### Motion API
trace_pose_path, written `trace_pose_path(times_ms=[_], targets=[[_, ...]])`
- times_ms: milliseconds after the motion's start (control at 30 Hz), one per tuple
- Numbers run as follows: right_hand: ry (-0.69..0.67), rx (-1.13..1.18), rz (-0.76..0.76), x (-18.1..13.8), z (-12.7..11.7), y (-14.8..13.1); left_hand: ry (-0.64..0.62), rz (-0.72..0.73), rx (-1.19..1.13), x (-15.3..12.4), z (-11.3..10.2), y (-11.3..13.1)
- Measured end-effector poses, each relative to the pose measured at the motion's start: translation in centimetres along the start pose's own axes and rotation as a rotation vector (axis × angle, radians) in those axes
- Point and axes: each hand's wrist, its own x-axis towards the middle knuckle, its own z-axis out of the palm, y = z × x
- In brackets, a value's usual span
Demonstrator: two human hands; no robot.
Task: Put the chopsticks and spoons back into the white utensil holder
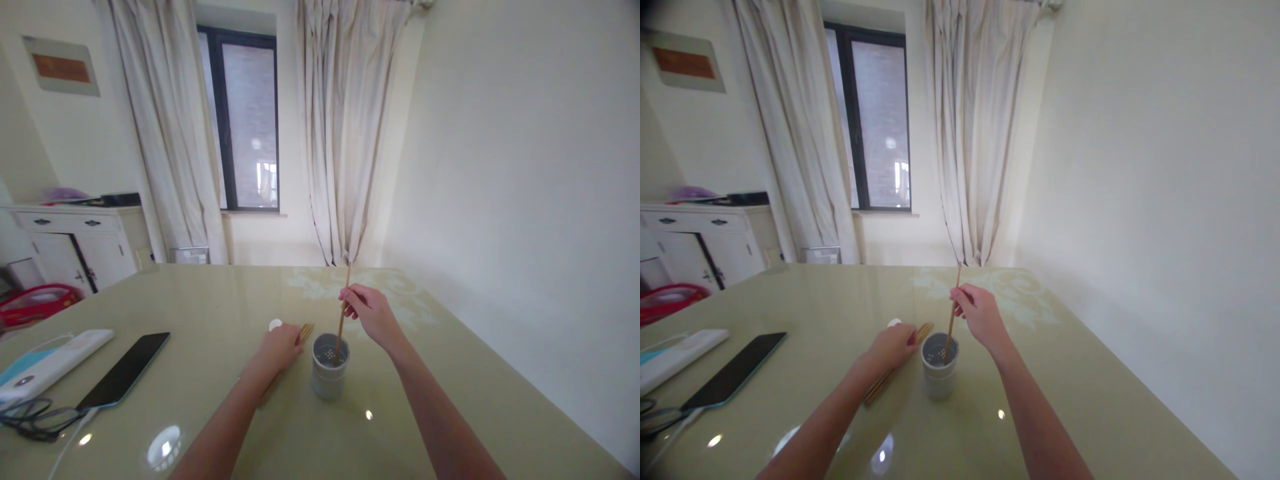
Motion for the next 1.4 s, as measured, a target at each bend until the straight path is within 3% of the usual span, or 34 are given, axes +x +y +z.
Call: trace_pose_path(times_ms=[400,1000,1100,1200,1300,1400], targets=[[-0.190,-0.238,0.072,-0.3,1.7,1.5,-0.050,0.018,0.037,0.6,0.5,0.6],[-0.230,-0.324,0.104,-0.3,1.9,1.9,-0.050,0.045,-0.016,0.6,1.2,1.0],[-0.173,-0.428,0.111,-0.4,1.3,0.9,-0.006,0.024,-0.061,0.9,-0.2,0.2],[-0.021,-0.481,0.034,-0.6,0.9,-0.7,0.117,0.078,-0.356,0.5,-3.4,-1.0],[0.067,-0.298,-0.063,-1.2,1.2,-2.6,0.229,0.283,-0.755,-1.1,-6.9,-0.8],[0.027,0.005,-0.121,-2.0,1.8,-4.3,0.283,0.469,-0.917,-3.5,-9.1,1.2]])
